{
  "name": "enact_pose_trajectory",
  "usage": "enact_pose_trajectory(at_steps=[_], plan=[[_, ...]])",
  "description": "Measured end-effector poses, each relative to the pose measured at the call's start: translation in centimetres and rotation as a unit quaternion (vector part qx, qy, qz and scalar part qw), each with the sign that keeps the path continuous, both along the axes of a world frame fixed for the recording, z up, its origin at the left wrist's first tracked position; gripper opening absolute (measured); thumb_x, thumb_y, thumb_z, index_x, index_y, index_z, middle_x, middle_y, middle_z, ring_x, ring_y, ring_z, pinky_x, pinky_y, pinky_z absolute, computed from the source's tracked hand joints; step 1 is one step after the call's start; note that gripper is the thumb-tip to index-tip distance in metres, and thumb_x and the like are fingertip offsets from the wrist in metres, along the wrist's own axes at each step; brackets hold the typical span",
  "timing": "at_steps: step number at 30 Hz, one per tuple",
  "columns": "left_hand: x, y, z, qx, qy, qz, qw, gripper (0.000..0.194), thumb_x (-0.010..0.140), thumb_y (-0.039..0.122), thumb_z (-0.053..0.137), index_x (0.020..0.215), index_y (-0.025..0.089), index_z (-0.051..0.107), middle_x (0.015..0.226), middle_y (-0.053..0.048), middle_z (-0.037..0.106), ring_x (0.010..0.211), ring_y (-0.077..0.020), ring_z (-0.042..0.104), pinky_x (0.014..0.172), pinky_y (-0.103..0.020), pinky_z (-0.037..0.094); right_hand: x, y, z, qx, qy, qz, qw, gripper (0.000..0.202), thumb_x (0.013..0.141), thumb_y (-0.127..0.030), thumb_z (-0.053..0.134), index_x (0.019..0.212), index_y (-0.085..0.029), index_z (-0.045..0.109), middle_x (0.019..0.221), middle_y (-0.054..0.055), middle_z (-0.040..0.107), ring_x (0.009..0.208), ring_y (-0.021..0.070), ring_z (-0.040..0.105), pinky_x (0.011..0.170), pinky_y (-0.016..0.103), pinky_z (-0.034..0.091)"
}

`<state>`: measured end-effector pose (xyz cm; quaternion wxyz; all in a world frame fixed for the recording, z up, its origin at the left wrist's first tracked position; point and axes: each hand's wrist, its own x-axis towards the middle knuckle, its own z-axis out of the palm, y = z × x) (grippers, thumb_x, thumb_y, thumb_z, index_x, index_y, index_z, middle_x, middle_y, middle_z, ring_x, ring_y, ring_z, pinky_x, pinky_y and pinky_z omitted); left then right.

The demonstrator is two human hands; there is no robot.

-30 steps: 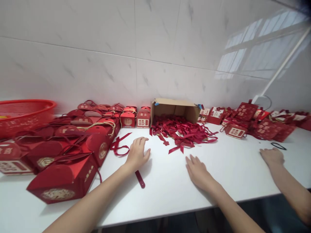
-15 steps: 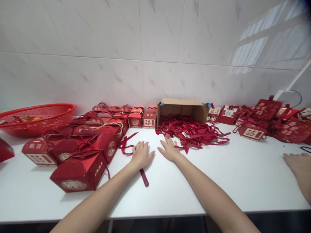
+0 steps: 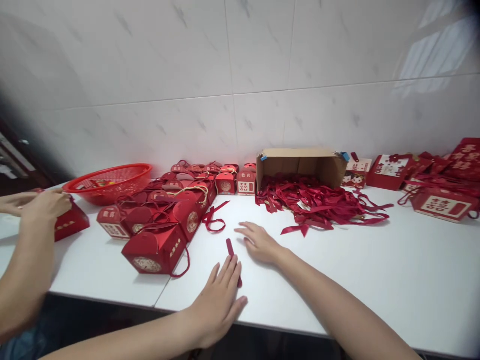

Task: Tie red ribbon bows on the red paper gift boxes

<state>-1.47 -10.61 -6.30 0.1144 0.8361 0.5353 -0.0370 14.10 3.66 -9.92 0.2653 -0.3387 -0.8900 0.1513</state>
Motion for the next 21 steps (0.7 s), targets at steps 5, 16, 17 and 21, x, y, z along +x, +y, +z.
enact_pose_trajectory(at_steps=[5, 16, 17, 21], plan=[[-0.9, 1.3, -0.2, 0.044, -0.042, -0.058, 0.996, 0.054, 0.091, 0.042, 0.031, 0.136, 0.012, 0.033, 0.142, -0.016, 0.036, 0.134, -0.0301, 0.024, 0.109, -0.053, 0.018, -1.9, -3.2, 0.6, 0.01, -0.012, 0.154, 0.988, 0.039, 0.092, -0.028, 0.034, 0.128, -0.025, 0.047, 0.131, 0.004, 0.052, 0.125, 0.02, 0.038, 0.101, 0.039, 0.028], [-4.4, 10.1, -0.4, 0.271, -0.016, 0.103, 0.957, 0.032, 0.079, 0.013, 0.042, 0.108, 0.011, 0.056, 0.119, -0.017, 0.055, 0.123, -0.0302, 0.038, 0.1, -0.046, 0.033, 1.9, 1.9, 0.7, -0.104, 0.112, -0.198, 0.968, 0.049, 0.09, -0.032, 0.037, 0.13, -0.004, 0.041, 0.141, 0.024, 0.03, 0.132, 0.0357, 0.02, 0.104, 0.053, 0.013], [-4.3, 10.7, -0.2, 0.275, 0.004, 0.13, 0.953, 0.03, 0.078, 0.013, 0.042, 0.103, 0.011, 0.058, 0.115, -0.019, 0.056, 0.122, -0.0329, 0.037, 0.098, -0.05, 0.031, 1.9, 2.1, 0.7, -0.138, 0.168, -0.219, 0.951, 0.049, 0.09, -0.032, 0.038, 0.131, -0.005, 0.041, 0.142, 0.023, 0.028, 0.133, 0.0347, 0.018, 0.105, 0.051, 0.013], [-2.3, 11.0, 0.9, 0.272, 0.01, 0.137, 0.952, 0.024, 0.083, 0.016, 0.038, 0.091, 0.014, 0.061, 0.095, -0.015, 0.063, 0.102, -0.0295, 0.053, 0.088, -0.045, 0.038, -0.6, 0.4, 0.8, -0.288, 0.269, -0.134, 0.909, 0.05, 0.087, -0.051, 0.036, 0.094, -0.011, 0.065, 0.099, 0.018, 0.064, 0.095, 0.0263, 0.058, 0.085, 0.04, 0.043]])
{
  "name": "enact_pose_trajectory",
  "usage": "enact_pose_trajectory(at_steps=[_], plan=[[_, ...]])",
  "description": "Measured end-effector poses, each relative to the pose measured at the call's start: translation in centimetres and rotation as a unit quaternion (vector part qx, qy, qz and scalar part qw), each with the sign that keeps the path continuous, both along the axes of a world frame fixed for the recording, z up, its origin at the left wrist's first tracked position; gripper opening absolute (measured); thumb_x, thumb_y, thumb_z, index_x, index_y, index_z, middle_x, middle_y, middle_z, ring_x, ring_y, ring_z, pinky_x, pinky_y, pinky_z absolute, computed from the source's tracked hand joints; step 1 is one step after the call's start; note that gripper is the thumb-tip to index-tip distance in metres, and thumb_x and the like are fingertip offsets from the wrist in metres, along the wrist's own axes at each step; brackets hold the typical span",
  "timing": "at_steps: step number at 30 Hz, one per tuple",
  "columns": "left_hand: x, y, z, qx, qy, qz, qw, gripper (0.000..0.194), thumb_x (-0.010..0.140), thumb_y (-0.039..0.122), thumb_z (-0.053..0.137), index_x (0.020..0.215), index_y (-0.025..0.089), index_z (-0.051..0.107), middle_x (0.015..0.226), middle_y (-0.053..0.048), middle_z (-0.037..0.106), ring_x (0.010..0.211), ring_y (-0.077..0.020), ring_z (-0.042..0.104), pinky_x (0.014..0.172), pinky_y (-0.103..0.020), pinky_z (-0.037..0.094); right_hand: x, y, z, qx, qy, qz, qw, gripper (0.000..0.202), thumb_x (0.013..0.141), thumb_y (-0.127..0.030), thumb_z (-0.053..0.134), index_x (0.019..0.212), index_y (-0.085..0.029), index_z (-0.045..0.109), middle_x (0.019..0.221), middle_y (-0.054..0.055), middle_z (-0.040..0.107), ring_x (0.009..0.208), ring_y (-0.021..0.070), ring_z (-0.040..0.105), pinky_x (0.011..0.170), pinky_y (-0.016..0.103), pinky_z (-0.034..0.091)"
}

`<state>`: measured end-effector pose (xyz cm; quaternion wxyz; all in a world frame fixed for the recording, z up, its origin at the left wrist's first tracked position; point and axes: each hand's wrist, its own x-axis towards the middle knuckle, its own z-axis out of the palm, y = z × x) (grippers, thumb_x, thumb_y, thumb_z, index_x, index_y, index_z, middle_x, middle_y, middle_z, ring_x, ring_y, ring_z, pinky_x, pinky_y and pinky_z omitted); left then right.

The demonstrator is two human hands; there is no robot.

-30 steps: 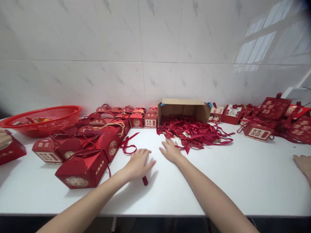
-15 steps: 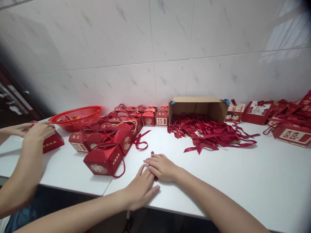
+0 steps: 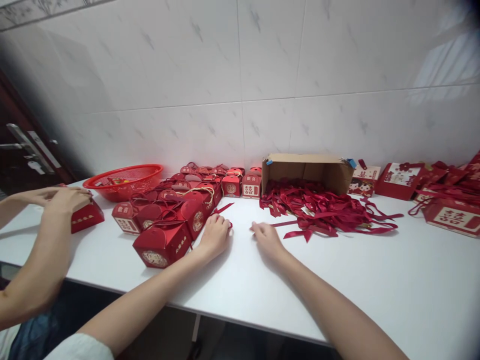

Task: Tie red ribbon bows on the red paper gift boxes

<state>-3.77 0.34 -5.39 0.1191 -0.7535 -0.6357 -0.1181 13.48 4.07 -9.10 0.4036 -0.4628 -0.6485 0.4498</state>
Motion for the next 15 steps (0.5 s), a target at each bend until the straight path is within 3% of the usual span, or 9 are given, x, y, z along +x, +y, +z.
enact_pose_trajectory(at_steps=[3, 6, 9, 13, 15], plan=[[2.3, -1.4, 0.4, -0.019, 0.002, -0.036, 0.999, 0.025, 0.087, 0.022, 0.034, 0.093, 0.016, 0.058, 0.078, -0.009, 0.066, 0.072, -0.0228, 0.06, 0.067, -0.035, 0.044, -2.4, -2.0, 0.0, -0.079, 0.091, 0.073, 0.99, 0.066, 0.084, -0.064, 0.027, 0.074, -0.011, 0.064, 0.066, 0.011, 0.063, 0.061, 0.018, 0.059, 0.062, 0.032, 0.048], [3.7, -3.0, 0.6, -0.027, 0.01, -0.054, 0.998, 0.028, 0.088, 0.023, 0.033, 0.103, 0.017, 0.055, 0.075, -0.007, 0.068, 0.064, -0.0226, 0.062, 0.06, -0.032, 0.042, -2.8, -2.9, 0.3, -0.172, 0.261, 0.104, 0.944, 0.051, 0.076, -0.062, 0.048, 0.072, -0.013, 0.06, 0.064, 0.005, 0.061, 0.058, 0.0147, 0.058, 0.057, 0.027, 0.046], [4.0, -4.1, 0.9, -0.023, 0.006, -0.063, 0.998, 0.03, 0.089, 0.027, 0.033, 0.111, 0.02, 0.052, 0.078, -0.006, 0.069, 0.065, -0.0221, 0.063, 0.057, -0.029, 0.04, -1.5, -2.3, 0.7, -0.21, 0.32, 0.109, 0.917, 0.035, 0.069, -0.048, 0.065, 0.073, -0.014, 0.061, 0.07, 0.005, 0.062, 0.063, 0.0145, 0.059, 0.057, 0.025, 0.046], [3.4, -5.3, 1.5, -0.032, -0.021, -0.085, 0.996, 0.026, 0.088, 0.034, 0.038, 0.083, 0.019, 0.059, 0.064, -0.004, 0.064, 0.06, -0.0185, 0.061, 0.052, -0.024, 0.033, 0.6, 0.0, 0.9, -0.218, 0.361, 0.061, 0.905, 0.025, 0.073, -0.041, 0.064, 0.078, -0.017, 0.063, 0.084, 0.006, 0.066, 0.072, 0.0152, 0.061, 0.059, 0.025, 0.047], [3.2, -6.0, 1.8, -0.046, -0.044, -0.098, 0.993, 0.029, 0.088, 0.035, 0.04, 0.07, 0.019, 0.056, 0.056, -0.001, 0.058, 0.054, -0.0157, 0.056, 0.05, -0.023, 0.03, 1.7, 1.3, 0.7, -0.212, 0.377, 0.016, 0.901, 0.023, 0.075, -0.041, 0.062, 0.081, -0.019, 0.063, 0.083, 0.005, 0.067, 0.066, 0.0132, 0.06, 0.055, 0.023, 0.046]])
